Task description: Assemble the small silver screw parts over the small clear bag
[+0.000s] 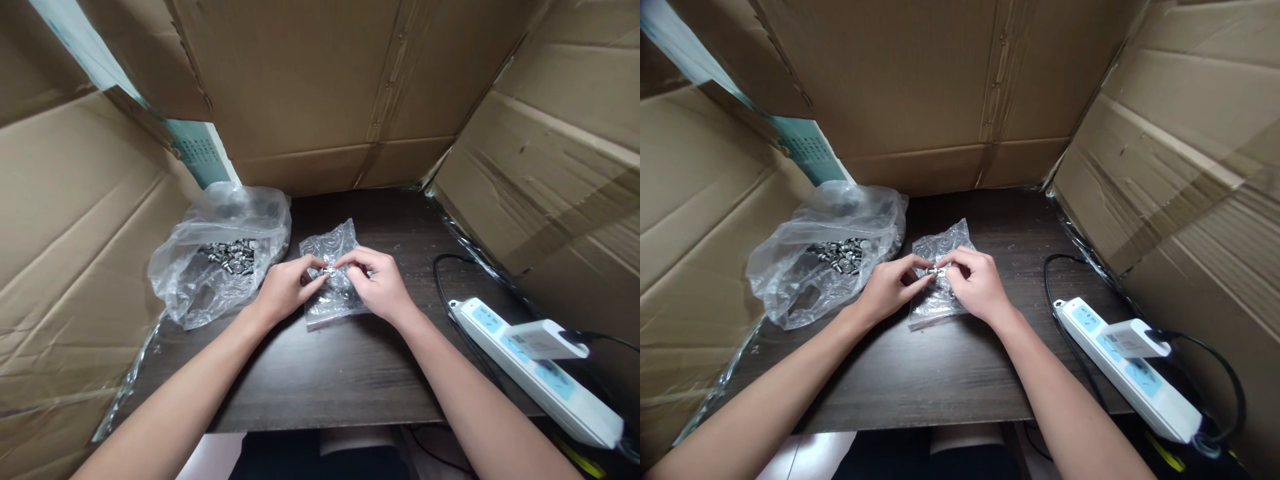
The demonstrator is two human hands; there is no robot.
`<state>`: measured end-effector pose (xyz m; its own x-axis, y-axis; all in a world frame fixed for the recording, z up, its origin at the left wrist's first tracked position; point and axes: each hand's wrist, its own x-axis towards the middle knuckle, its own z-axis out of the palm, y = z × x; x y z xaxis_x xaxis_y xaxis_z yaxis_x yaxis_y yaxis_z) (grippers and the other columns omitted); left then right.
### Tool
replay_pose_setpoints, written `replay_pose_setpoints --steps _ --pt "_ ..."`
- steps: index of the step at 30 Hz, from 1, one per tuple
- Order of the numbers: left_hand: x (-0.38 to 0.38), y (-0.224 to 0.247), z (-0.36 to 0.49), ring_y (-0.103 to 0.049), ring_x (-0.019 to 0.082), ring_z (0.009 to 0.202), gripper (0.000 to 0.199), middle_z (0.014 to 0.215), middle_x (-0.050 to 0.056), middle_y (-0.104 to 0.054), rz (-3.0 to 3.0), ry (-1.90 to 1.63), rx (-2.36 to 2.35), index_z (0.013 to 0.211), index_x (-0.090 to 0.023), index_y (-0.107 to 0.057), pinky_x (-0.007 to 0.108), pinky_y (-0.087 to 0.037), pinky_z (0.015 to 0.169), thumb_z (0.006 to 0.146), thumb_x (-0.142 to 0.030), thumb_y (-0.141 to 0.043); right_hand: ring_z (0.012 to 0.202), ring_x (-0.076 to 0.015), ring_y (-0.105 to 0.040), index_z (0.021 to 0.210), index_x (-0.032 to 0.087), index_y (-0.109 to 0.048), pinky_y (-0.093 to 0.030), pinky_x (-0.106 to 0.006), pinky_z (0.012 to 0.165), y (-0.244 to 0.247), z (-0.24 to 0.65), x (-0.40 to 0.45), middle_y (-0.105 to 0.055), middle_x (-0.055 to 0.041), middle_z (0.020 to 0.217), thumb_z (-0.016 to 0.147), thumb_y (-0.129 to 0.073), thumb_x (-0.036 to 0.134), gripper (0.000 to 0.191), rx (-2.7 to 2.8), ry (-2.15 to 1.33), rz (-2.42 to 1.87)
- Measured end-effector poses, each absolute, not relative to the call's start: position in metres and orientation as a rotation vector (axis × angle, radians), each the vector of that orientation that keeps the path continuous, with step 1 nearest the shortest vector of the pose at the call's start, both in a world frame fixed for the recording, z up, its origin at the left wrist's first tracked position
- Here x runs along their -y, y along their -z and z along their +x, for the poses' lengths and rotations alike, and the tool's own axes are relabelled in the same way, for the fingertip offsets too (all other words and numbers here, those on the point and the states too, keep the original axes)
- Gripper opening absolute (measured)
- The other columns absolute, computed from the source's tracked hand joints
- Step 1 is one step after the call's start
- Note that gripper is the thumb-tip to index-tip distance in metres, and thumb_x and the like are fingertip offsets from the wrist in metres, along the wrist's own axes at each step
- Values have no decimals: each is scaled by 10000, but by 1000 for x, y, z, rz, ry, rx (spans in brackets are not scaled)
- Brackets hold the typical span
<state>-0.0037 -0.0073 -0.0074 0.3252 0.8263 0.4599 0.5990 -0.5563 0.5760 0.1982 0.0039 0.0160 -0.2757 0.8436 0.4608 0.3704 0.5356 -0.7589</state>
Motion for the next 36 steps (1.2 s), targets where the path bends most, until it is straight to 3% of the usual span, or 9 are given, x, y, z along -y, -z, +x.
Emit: replay_pose_setpoints --steps 6,12,18,24,30,36 --pt "6 8 -5 -677 98 615 174 891 -5 -772 2284 -1064 -1299 1067 -180 -689 196 -492 601 920 -270 -713 565 -113 -481 909 165 -771 -383 -257 566 -15 198 -3 -557 22 630 790 -513 108 290 1877 -656 -1049" --pt "6 9 -5 -684 104 615 167 857 -13 -767 2261 -1072 -1335 1029 -179 -692 200 -487 583 911 -293 -725 589 -113 -499 758 170 -764 -380 -260 568 -17 198 -2 -591 -1 664 807 -496 109 280 1867 -665 -968" --pt "6 10 -6 -687 108 631 176 904 -14 -773 2254 -1053 -1333 1045 -190 -693 210 -510 611 912 -301 -723 573 -113 -490 1007 155 -781 -400 -256 579 -15 199 -4 -561 26 629 795 -517 112 342 1896 -713 -1088" --pt "6 8 -6 -700 129 640 179 843 11 -769 2246 -1037 -1347 1044 -177 -699 207 -501 580 918 -304 -710 616 -122 -524 751 173 -760 -393 -257 580 -19 199 -3 -610 -9 681 797 -497 137 270 1837 -789 -1002" --pt "6 7 -5 -702 132 637 193 843 20 -770 2240 -1061 -1336 1048 -176 -701 214 -514 586 921 -321 -706 581 -121 -495 1004 177 -774 -406 -258 598 -17 200 -5 -564 23 637 800 -510 143 335 1860 -829 -1126" --pt "7 7 -5 -692 119 614 185 819 1 -763 2243 -1069 -1332 1042 -176 -699 206 -504 584 919 -314 -708 656 -141 -547 906 193 -769 -409 -287 659 -10 201 -8 -654 -5 735 826 -526 171 256 2060 -698 -1312"
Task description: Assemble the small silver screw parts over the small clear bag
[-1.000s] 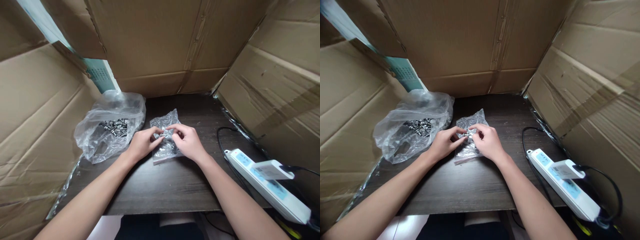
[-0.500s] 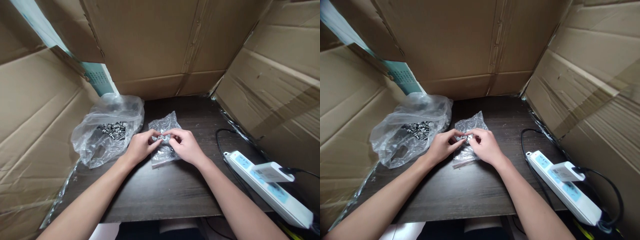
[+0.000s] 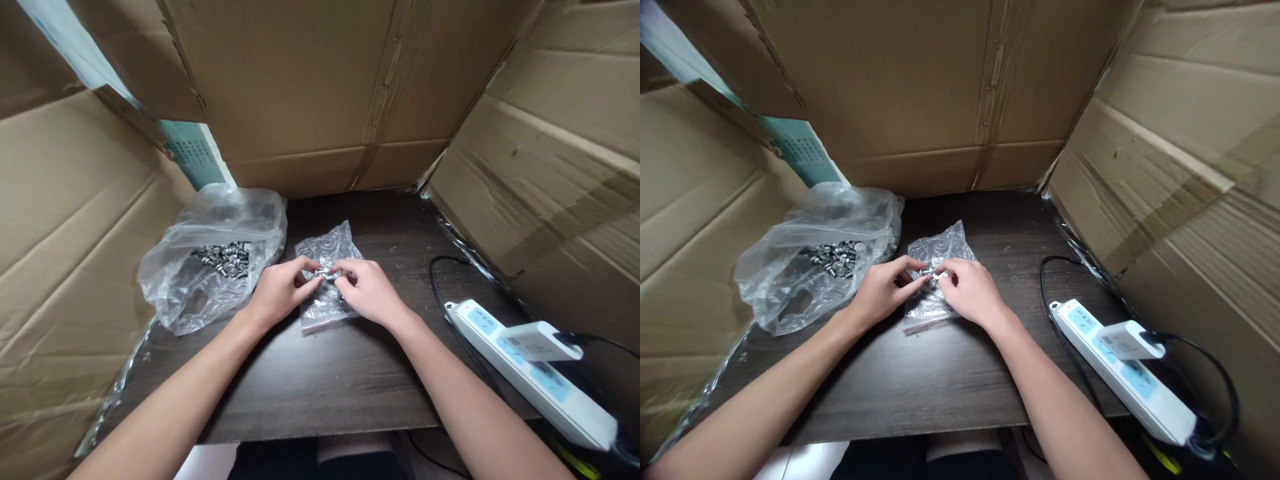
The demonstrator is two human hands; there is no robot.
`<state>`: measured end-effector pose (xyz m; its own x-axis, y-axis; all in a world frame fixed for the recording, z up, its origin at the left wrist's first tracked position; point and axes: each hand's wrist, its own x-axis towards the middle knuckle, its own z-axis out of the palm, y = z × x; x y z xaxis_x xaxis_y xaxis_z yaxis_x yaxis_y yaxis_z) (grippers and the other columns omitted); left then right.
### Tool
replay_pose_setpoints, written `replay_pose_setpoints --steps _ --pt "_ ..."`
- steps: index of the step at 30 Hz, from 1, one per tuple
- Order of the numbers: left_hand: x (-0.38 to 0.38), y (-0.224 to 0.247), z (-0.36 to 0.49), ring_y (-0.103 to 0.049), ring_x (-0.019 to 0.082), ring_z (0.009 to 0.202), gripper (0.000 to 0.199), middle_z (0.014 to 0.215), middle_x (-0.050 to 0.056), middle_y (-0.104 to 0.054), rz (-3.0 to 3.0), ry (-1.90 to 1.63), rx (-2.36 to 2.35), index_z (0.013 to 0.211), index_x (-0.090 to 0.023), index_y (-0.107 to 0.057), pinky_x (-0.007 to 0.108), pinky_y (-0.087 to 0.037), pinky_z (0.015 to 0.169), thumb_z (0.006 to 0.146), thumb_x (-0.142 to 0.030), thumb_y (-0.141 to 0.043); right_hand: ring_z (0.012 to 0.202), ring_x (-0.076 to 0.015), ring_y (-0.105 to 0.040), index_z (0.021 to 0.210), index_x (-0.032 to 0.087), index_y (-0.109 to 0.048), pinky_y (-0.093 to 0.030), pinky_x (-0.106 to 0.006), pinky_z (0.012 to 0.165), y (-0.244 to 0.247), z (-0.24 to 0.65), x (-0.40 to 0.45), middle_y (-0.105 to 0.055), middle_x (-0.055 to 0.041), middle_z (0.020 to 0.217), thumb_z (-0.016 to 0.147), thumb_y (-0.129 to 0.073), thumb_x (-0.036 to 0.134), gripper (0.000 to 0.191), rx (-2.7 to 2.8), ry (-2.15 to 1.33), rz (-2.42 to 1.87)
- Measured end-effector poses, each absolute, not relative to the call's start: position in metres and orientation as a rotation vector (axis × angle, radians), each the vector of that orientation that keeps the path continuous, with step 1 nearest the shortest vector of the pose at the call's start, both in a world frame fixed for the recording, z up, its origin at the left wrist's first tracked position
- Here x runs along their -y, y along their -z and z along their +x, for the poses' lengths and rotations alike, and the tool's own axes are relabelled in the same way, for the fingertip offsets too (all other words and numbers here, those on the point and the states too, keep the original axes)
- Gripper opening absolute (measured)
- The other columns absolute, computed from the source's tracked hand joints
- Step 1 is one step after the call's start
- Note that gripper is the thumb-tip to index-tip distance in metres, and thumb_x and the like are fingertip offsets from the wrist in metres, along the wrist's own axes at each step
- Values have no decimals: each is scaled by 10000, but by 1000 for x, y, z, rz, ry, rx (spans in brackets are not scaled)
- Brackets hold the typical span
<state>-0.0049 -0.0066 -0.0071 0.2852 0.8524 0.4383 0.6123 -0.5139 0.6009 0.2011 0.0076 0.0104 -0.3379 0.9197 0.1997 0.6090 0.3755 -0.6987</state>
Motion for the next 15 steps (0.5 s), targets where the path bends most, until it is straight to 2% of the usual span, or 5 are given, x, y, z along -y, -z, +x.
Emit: replay_pose_setpoints --steps 3,5,11,15 --pt "6 9 -5 -688 116 615 184 843 -1 -766 2246 -1070 -1325 1047 -178 -697 207 -502 586 917 -308 -713 595 -129 -512 1006 182 -766 -406 -273 630 -13 201 -7 -570 25 635 821 -530 168 301 1974 -733 -1272" --pt "6 9 -6 -686 115 617 182 843 -6 -765 2248 -1071 -1324 1051 -181 -697 208 -504 593 915 -299 -717 579 -123 -496 1006 177 -771 -400 -267 615 -15 200 -6 -557 28 626 812 -525 155 314 1964 -754 -1218" --pt "6 9 -5 -692 123 624 176 845 3 -766 2235 -1065 -1337 1032 -181 -699 212 -506 589 908 -304 -722 621 -129 -522 790 174 -766 -394 -264 596 -17 199 -3 -625 -14 701 797 -500 154 267 1843 -794 -1039" --pt "7 8 -5 -696 120 637 172 891 3 -774 2228 -1066 -1325 1035 -183 -694 215 -519 608 911 -300 -719 567 -117 -467 953 169 -780 -386 -256 572 -16 199 -4 -540 21 631 789 -509 160 318 1805 -837 -1090"
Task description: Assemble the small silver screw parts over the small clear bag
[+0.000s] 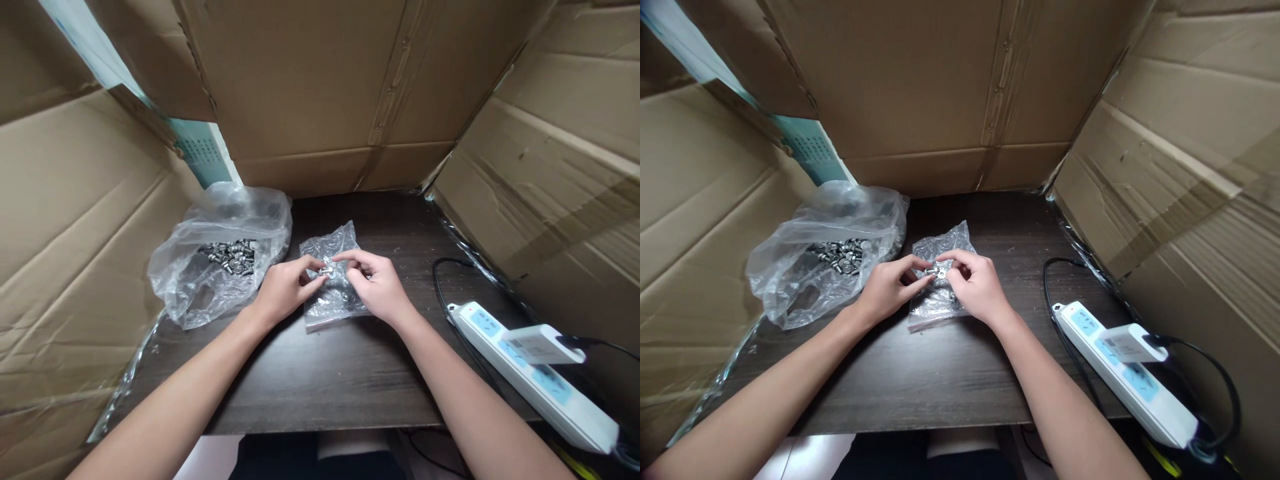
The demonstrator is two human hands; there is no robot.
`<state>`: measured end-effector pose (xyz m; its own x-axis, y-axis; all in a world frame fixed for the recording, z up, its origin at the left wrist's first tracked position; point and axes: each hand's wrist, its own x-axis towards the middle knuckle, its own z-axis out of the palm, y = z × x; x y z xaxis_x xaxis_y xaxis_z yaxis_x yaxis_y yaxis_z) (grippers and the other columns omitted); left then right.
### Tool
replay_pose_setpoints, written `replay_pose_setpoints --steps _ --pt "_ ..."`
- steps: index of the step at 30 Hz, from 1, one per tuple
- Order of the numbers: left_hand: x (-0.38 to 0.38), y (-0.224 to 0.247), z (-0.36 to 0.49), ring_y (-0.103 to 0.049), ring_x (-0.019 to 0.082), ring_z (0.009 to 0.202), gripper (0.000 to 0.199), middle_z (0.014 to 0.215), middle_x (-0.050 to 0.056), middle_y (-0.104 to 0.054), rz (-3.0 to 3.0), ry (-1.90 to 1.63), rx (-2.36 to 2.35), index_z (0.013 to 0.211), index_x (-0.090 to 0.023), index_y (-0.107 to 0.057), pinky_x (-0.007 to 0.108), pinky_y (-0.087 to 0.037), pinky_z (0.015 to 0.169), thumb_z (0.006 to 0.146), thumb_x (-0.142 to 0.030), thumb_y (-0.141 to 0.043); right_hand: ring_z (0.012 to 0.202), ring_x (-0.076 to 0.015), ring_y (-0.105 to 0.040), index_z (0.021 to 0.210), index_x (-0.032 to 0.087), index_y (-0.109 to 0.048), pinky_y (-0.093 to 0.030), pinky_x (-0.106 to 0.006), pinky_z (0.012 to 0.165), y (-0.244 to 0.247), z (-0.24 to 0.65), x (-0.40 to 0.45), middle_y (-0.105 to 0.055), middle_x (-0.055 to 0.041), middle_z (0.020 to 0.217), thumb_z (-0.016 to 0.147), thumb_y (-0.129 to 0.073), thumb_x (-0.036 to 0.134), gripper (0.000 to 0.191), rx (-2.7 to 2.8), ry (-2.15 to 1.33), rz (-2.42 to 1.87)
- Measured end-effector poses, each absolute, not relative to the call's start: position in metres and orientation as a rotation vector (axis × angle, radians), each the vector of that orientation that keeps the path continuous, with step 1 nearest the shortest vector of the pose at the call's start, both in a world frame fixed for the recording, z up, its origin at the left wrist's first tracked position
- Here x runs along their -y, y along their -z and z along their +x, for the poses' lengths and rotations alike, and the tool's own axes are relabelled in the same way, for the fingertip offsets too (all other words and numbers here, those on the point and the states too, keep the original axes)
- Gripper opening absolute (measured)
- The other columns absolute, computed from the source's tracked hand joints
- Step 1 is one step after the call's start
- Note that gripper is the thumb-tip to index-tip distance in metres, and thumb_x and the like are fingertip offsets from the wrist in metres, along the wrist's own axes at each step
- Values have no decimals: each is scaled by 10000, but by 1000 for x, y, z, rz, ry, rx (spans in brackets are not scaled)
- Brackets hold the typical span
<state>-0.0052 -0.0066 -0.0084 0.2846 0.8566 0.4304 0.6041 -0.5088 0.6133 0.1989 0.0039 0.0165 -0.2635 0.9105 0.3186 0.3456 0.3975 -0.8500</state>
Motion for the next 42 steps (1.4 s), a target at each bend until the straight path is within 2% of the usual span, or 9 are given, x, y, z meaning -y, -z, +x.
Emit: replay_pose_setpoints --steps 3,8,12,17,23,29,35,40,42 --pt "6 9 -5 -698 124 640 179 888 6 -775 2233 -1066 -1332 1044 -187 -696 216 -515 603 915 -310 -715 570 -118 -477 982 176 -780 -392 -259 585 -17 199 -4 -557 23 631 787 -514 149 331 1896 -824 -1124" --pt "5 10 -5 -694 123 622 180 846 3 -768 2243 -1072 -1332 1032 -181 -695 211 -502 586 909 -310 -720 604 -126 -501 764 175 -748 -386 -262 581 -18 199 -3 -603 -10 679 794 -501 162 249 1843 -804 -1040" --pt "6 9 -5 -693 119 619 176 849 0 -770 2242 -1074 -1325 1037 -181 -698 209 -499 588 911 -301 -724 573 -124 -482 951 182 -767 -390 -262 587 -15 200 -4 -545 22 628 797 -514 165 297 1881 -818 -1142" --pt "6 8 -5 -696 121 626 186 851 5 -771 2229 -1087 -1335 1038 -175 -695 207 -497 588 915 -313 -719 665 -146 -544 807 197 -747 -398 -292 657 -8 201 -6 -668 -7 759 823 -525 182 223 2099 -658 -1326" --pt "7 9 -5 -695 120 634 180 898 7 -777 2236 -1083 -1319 1033 -181 -692 216 -512 606 919 -320 -712 581 -127 -500 1019 190 -752 -399 -263 611 -13 201 -5 -556 27 638 810 -521 164 313 1953 -723 -1195" --pt "7 9 -5 -693 113 620 164 843 2 -769 2248 -1091 -1317 1021 -168 -693 202 -498 586 906 -280 -728 653 -144 -541 760 200 -727 -387 -282 638 -10 201 -6 -666 -12 749 822 -524 179 214 2110 -657 -1313" --pt "7 8 -5 -692 117 614 170 836 6 -767 2248 -1084 -1312 1031 -170 -694 205 -495 581 912 -288 -721 572 -124 -490 1040 190 -755 -393 -262 600 -14 201 -6 -547 32 632 815 -517 172 328 1944 -799 -1199" --pt "6 8 -5 -695 122 616 172 806 4 -762 2242 -1087 -1317 1032 -170 -696 206 -495 582 907 -286 -725 647 -135 -533 789 187 -742 -395 -282 645 -11 201 -6 -661 -7 742 823 -514 180 230 2082 -767 -1284" --pt "6 8 -5 -693 120 610 180 804 2 -762 2244 -1086 -1317 1037 -168 -695 205 -496 583 907 -288 -726 648 -139 -539 815 188 -742 -400 -285 653 -10 201 -7 -653 -2 722 818 -527 185 215 2038 -770 -1322"
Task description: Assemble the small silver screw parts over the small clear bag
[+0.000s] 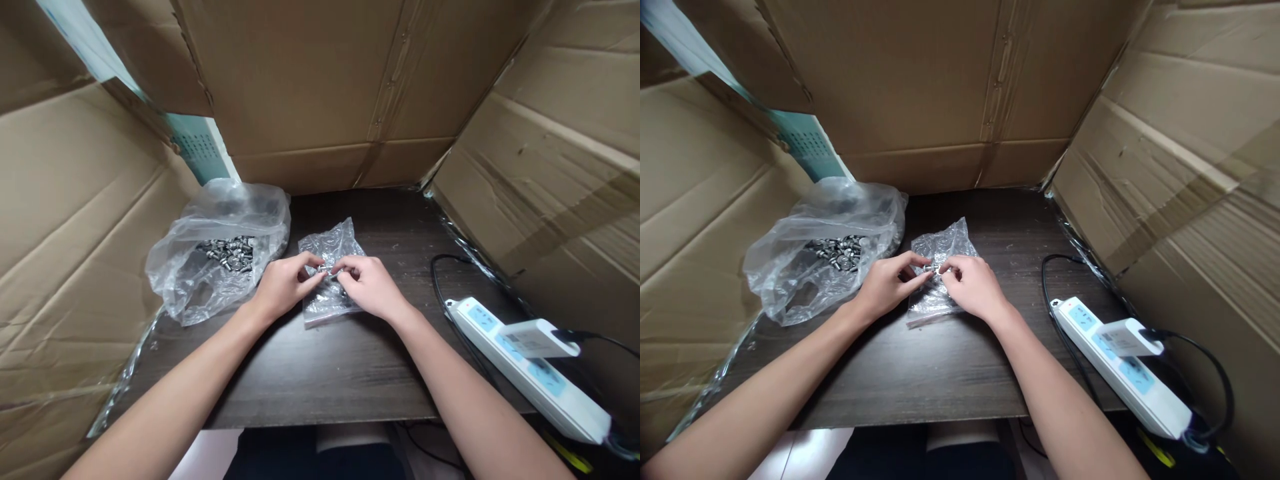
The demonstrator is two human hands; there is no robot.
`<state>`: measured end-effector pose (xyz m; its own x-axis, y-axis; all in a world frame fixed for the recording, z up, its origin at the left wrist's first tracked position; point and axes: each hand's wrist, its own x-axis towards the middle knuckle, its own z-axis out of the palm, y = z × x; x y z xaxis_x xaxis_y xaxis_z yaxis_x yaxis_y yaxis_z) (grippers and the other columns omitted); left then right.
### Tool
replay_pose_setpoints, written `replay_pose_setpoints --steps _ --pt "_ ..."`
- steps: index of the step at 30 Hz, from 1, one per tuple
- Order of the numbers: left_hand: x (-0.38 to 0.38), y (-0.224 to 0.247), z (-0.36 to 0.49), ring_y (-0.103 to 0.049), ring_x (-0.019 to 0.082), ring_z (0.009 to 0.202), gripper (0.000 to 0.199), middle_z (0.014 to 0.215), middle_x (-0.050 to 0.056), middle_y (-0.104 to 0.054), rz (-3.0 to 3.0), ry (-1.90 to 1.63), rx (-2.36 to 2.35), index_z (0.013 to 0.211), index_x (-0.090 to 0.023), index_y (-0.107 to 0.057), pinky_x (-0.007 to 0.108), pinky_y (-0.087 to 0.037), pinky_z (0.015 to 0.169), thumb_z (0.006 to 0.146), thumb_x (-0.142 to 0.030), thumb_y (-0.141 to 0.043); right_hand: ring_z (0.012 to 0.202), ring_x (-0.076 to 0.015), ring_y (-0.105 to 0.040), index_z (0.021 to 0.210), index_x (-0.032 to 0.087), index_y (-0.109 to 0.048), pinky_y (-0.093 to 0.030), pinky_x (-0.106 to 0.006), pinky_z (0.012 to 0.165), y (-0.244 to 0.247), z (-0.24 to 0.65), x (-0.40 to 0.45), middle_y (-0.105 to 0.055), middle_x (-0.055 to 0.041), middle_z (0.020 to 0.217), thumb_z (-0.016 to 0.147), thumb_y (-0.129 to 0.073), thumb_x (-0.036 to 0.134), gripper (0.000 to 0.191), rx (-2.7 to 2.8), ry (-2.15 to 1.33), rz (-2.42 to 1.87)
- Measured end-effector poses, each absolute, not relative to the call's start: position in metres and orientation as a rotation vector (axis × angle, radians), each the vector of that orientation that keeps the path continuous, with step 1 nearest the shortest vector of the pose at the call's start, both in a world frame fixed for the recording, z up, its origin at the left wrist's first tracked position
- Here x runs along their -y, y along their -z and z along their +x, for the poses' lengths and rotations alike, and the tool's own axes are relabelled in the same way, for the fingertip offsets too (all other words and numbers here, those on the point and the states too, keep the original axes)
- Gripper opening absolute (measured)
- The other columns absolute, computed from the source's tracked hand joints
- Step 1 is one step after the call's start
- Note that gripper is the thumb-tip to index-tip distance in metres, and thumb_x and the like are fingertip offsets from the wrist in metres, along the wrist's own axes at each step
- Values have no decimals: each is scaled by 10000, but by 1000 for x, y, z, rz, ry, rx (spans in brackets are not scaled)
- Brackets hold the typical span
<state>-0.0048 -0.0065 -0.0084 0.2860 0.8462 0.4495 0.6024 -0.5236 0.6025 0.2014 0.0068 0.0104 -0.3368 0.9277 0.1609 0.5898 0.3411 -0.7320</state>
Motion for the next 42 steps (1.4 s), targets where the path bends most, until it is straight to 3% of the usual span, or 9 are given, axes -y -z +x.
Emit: replay_pose_setpoints --steps 4,12,30,34,42 --pt "7 9 -4 -688 109 611 170 854 -1 -771 2255 -1101 -1299 1028 -171 -696 199 -498 588 903 -282 -731 588 -131 -496 924 186 -731 -381 -273 608 -13 201 -7 -573 25 635 853 -521 219 224 1904 -871 -1286" --pt "8 9 -4 -692 102 622 160 853 -10 -769 2245 -1101 -1281 1017 -172 -697 190 -496 588 904 -280 -732 628 -119 -483 794 180 -631 -352 -258 604 -15 197 -4 -594 16 689 937 -516 271 206 2023 -883 -1175" --pt "9 4 -1 -650 68 605 295 979 -6 -763 2230 -1162 -1230 1182 -178 -661 198 -534 637 890 -217 -676 582 -117 -463 733 177 -630 -357 -256 586 -15 198 -5 -555 16 626 899 -529 256 210 1892 -716 -1195" --pt "8 5 -1 -651 76 614 250 964 -4 -763 2249 -1163 -1258 1136 -175 -675 209 -530 645 894 -236 -679 585 -118 -461 737 178 -631 -355 -254 583 -15 197 -5 -550 17 627 892 -534 263 202 1888 -721 -1189" --pt "8 8 -2 -653 77 621 380 1039 14 -751 2262 -1136 -1190 1260 -203 -654 220 -543 657 897 -290 -721 581 -115 -454 733 178 -625 -354 -255 594 -16 195 -4 -549 20 621 887 -526 257 199 1913 -747 -1185"
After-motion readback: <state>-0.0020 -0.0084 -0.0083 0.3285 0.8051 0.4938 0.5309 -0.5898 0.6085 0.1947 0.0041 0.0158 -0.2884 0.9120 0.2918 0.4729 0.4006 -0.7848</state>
